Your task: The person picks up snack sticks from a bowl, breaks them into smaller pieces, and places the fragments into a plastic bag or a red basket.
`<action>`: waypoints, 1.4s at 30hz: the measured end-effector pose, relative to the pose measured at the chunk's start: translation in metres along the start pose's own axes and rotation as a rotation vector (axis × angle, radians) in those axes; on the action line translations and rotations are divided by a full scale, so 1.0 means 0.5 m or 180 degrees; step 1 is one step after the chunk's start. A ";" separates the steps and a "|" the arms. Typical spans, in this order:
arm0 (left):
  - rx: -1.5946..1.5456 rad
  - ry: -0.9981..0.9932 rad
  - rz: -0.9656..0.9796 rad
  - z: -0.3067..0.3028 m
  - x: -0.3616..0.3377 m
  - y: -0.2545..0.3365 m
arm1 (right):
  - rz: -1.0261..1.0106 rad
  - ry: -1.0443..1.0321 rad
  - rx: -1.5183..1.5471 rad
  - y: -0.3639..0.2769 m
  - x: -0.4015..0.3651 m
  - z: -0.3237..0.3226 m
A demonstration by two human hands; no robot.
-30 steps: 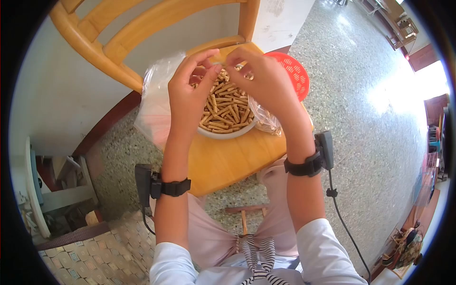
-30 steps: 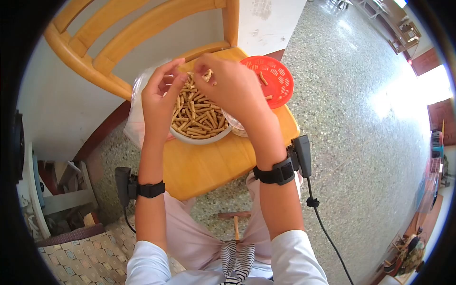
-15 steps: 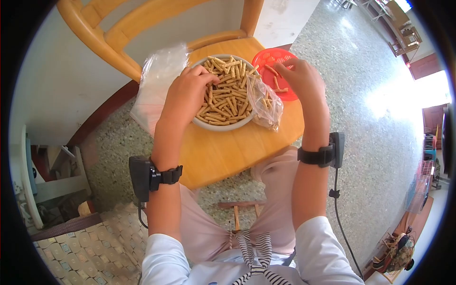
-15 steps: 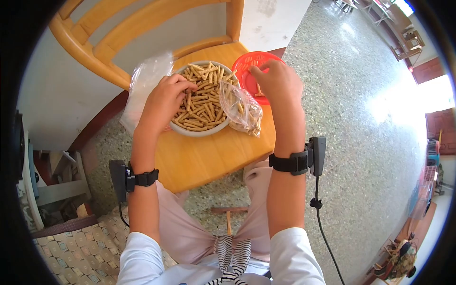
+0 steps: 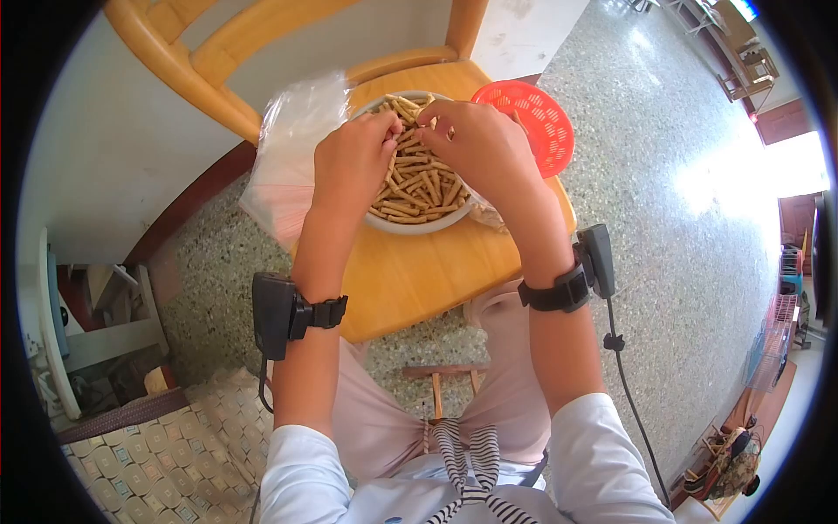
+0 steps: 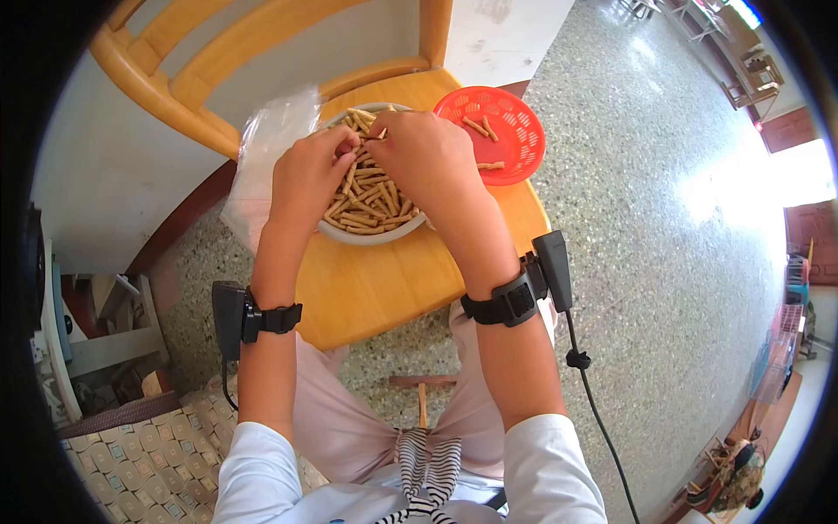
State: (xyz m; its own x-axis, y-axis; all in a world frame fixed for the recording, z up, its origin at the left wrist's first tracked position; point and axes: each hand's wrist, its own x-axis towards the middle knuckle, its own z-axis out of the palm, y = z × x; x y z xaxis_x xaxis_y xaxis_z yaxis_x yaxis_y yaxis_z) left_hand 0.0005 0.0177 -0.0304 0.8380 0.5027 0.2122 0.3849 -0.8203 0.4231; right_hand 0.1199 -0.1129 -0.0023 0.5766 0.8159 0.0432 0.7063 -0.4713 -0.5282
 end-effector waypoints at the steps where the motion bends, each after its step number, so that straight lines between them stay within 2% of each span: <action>1: 0.0002 0.0000 -0.0004 -0.008 0.000 0.006 | -0.0063 0.0026 -0.0050 0.001 0.001 0.004; 3: -0.0304 -0.0154 -0.0458 -0.029 0.002 0.018 | -0.0128 0.0050 -0.0101 0.006 0.002 0.011; 4: -0.0303 -0.0154 -0.0458 -0.031 0.002 0.013 | -0.0233 0.0210 -0.0058 0.010 0.003 0.014; 6: -0.1285 0.0069 -0.0420 -0.039 0.007 -0.001 | -0.0338 0.0373 -0.0011 0.008 0.004 0.013; 7: -0.1281 0.0068 -0.0418 -0.042 0.009 -0.002 | -0.0348 0.0419 0.0179 0.004 0.003 0.010; 9: -0.2370 0.0081 -0.0240 -0.048 0.012 -0.005 | -0.0357 0.0466 0.0376 -0.003 0.004 0.003; 12: -0.2827 0.0009 -0.0202 -0.048 0.017 -0.004 | -0.0271 0.0419 0.0443 -0.006 0.009 -0.003; 18: -0.2936 0.0215 -0.0147 -0.055 0.014 0.002 | -0.0697 0.0453 0.1185 0.000 0.013 -0.017; 20: -0.3000 0.0364 -0.0133 -0.056 0.014 0.005 | -0.0865 0.0810 0.1649 -0.013 0.008 -0.023; 24: -0.3020 0.0656 0.0083 -0.051 0.014 0.007 | -0.0914 0.0885 0.1720 -0.031 0.003 -0.022; 29: -0.2886 0.0632 0.0011 -0.058 0.007 0.015 | -0.0998 0.1136 0.1378 -0.046 0.002 -0.020; 33: -0.2814 0.0726 -0.0060 -0.064 0.007 0.021 | -0.0969 0.1238 0.1493 -0.049 0.002 -0.018; 35: -0.2640 0.0679 -0.0082 -0.075 0.004 0.022 | -0.0703 0.1373 0.1458 -0.042 0.002 -0.017; 37: -0.2468 0.0632 -0.0104 -0.078 0.004 0.019 | -0.0706 0.1156 0.1396 -0.023 0.007 -0.012; 39: -0.2300 0.0829 0.0354 -0.078 0.006 0.014 | -0.0710 0.0939 0.1334 -0.010 0.009 -0.013; 42: -0.2304 0.0833 0.0479 -0.078 0.009 0.013 | -0.0743 0.0602 0.1333 -0.004 0.009 -0.014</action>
State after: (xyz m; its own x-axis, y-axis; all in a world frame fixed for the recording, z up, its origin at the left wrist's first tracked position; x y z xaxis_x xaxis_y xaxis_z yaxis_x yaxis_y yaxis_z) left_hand -0.0084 0.0253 0.0076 0.7082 0.5219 0.4755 -0.1488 -0.5480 0.8231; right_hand 0.1241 -0.1105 0.0046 0.5148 0.7902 0.3326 0.6224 -0.0777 -0.7788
